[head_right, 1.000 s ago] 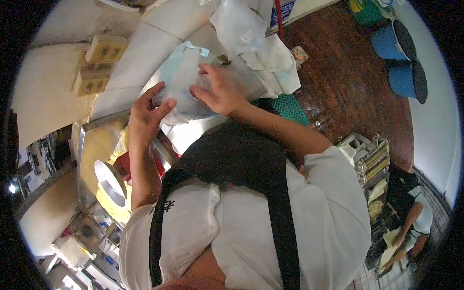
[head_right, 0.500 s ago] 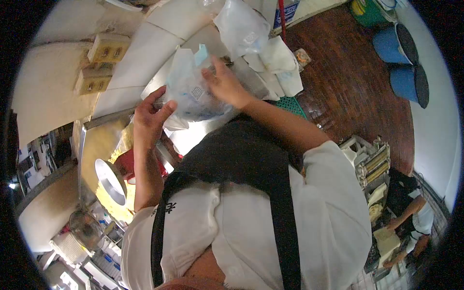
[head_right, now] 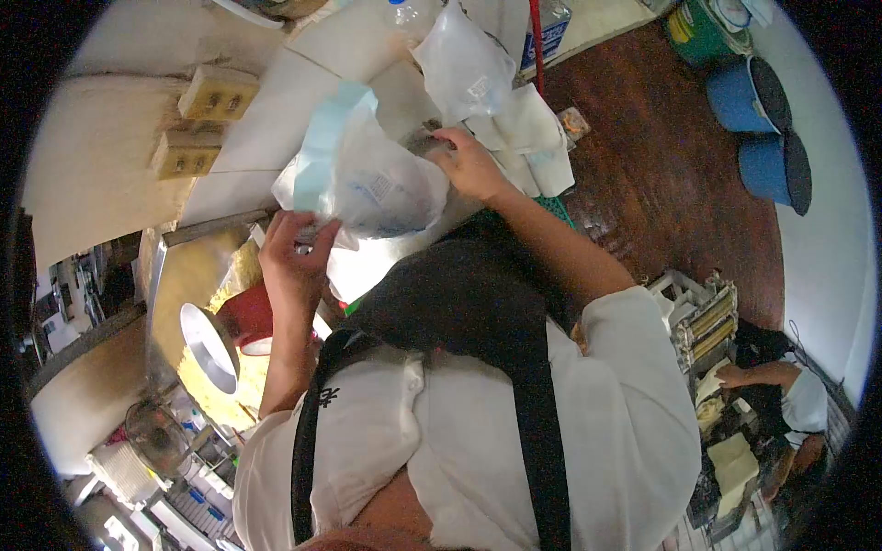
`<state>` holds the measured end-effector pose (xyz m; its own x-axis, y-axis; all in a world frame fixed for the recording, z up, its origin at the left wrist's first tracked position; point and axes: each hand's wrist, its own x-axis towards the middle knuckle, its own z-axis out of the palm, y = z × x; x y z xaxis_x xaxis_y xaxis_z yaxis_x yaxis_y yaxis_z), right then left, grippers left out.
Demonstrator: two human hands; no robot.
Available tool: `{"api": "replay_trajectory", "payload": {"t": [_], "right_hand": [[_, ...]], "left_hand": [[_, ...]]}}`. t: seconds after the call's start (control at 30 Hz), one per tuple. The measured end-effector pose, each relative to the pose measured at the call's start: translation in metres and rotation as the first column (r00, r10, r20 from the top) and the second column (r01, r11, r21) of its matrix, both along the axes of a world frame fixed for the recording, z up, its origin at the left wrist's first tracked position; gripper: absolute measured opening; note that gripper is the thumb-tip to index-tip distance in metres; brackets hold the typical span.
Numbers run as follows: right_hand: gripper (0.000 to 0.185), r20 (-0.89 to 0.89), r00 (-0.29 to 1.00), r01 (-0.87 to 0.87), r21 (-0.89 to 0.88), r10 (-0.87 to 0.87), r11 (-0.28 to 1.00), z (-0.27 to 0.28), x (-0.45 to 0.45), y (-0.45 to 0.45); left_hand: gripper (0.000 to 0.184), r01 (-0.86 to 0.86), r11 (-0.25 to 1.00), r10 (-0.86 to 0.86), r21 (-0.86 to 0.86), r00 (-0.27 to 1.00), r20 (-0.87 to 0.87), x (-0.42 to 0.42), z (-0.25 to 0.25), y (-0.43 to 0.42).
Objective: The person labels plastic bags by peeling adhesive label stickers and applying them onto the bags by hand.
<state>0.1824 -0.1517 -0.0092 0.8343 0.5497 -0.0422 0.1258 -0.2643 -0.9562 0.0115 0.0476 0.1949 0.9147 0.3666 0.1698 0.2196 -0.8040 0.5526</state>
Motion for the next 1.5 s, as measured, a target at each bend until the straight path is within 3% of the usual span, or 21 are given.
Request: {"api": "replay_trajectory", "payload": {"t": [0.07, 0.13, 0.2, 0.27, 0.3, 0.33, 0.43, 0.53, 0.63, 0.67, 0.73, 0.83, 0.93, 1.0, 1.03, 1.17, 1.23, 1.27, 1.3, 1.4, 1.5], "right_hand": [[0.042, -0.022, 1.0, 0.009, 0.031, -0.008, 0.999, 0.004, 0.003, -0.005], [0.043, 0.016, 1.0, 0.012, 0.111, -0.014, 0.994, 0.008, -0.001, -0.007], [0.046, -0.131, 0.991, -0.02, 0.103, 0.034, 0.994, 0.03, -0.005, -0.003], [0.045, -0.216, 0.972, -0.082, 0.038, 0.089, 0.996, 0.053, -0.007, 0.001], [0.042, -0.23, 0.965, -0.132, -0.023, 0.124, 0.991, 0.063, -0.007, 0.005], [0.039, -0.244, 0.957, -0.18, -0.083, 0.155, 0.98, 0.073, -0.006, 0.01], [0.038, -0.379, 0.892, -0.257, 0.024, 0.246, 0.966, 0.097, -0.007, 0.022], [0.032, -0.39, 0.873, -0.319, 0.003, 0.295, 0.948, 0.112, -0.006, 0.023], [0.029, -0.509, 0.807, -0.264, 0.142, 0.299, 0.954, 0.105, -0.003, 0.022], [0.03, -0.56, 0.782, -0.122, 0.292, 0.273, 0.949, 0.104, -0.002, 0.022], [0.035, -0.655, 0.709, 0.184, 0.531, 0.263, 0.827, 0.114, -0.005, 0.025], [0.047, -0.644, 0.678, 0.32, 0.693, 0.355, 0.647, 0.16, 0.001, 0.022], [0.052, -0.477, 0.722, 0.057, 0.763, 0.501, 0.644, 0.166, 0.02, 0.027], [0.049, -0.427, 0.76, -0.01, 0.747, 0.49, 0.665, 0.173, 0.03, 0.035], [0.048, -0.398, 0.777, -0.046, 0.736, 0.487, 0.675, 0.177, 0.036, 0.04], [0.03, -0.238, 0.961, 0.03, 0.597, 0.142, 0.802, 0.163, 0.059, 0.046], [0.021, -0.156, 0.988, 0.09, 0.535, -0.007, 0.84, 0.148, 0.087, 0.033], [0.018, -0.225, 0.973, 0.172, 0.525, -0.059, 0.833, 0.144, 0.1, 0.024], [0.017, -0.293, 0.949, 0.254, 0.51, -0.112, 0.822, 0.142, 0.112, 0.015], [0.018, -0.436, 0.874, 0.419, 0.451, -0.215, 0.788, 0.133, 0.128, 0.002], [0.018, -0.455, 0.839, 0.501, 0.435, -0.297, 0.749, 0.105, 0.141, -0.005]], "left_hand": [[0.017, 0.004, 0.999, -0.004, -0.036, 1.0, 0.004, -0.006, 0.007, 0.013], [0.011, -0.175, 0.96, 0.163, -0.219, 0.984, -0.069, -0.01, 0.038, 0.031], [0.007, -0.115, 0.907, 0.229, -0.406, 0.943, 0.243, -0.016, 0.055, 0.063], [0.007, -0.027, 0.855, 0.277, -0.518, 0.868, 0.412, -0.016, 0.079, 0.069], [0.005, 0.096, 0.823, 0.24, -0.559, 0.834, 0.497, -0.014, 0.08, 0.076], [0.004, 0.162, 0.813, 0.207, -0.559, 0.818, 0.537, -0.011, 0.082, 0.08], [0.005, 0.32, 0.755, 0.143, -0.573, 0.772, 0.619, -0.006, 0.086, 0.09], [0.007, 0.311, 0.786, 0.16, -0.534, 0.731, 0.663, -0.006, 0.081, 0.096], [0.017, 0.357, 0.769, 0.13, -0.53, 0.724, 0.677, -0.008, 0.063, 0.097], [0.022, 0.377, 0.722, 0.139, -0.581, 0.743, 0.655, -0.005, 0.061, 0.097], [0.032, 0.404, 0.62, 0.154, -0.672, 0.777, 0.61, 0.005, 0.064, 0.093], [0.031, 0.361, 0.49, 0.124, -0.793, 0.872, 0.474, 0.04, 0.049, 0.089], [0.031, 0.3, 0.368, 0.0, -0.88, 0.947, 0.322, 0.08, 0.023, 0.074], [0.031, 0.252, 0.333, -0.127, -0.909, 0.967, 0.222, 0.1, 0.006, 0.067], [0.031, 0.23, 0.334, -0.2, -0.914, 0.965, 0.17, 0.109, -0.002, 0.067], [0.03, 0.208, 0.441, -0.45, -0.873, 0.893, -0.015, 0.139, -0.022, 0.068], [0.03, 0.23, 0.611, -0.466, -0.757, 0.878, -0.109, 0.159, -0.029, 0.074], [0.027, 0.24, 0.711, -0.44, -0.661, 0.885, -0.152, 0.171, -0.034, 0.077], [0.014, 0.223, 0.896, -0.296, -0.383, 0.944, -0.145, 0.181, -0.037, 0.075], [0.022, 0.084, 0.996, -0.074, -0.028, 0.961, 0.265, 0.212, -0.048, 0.058], [0.021, 0.092, 0.995, -0.084, -0.025, 0.969, 0.232, 0.242, -0.083, 0.053]]}}
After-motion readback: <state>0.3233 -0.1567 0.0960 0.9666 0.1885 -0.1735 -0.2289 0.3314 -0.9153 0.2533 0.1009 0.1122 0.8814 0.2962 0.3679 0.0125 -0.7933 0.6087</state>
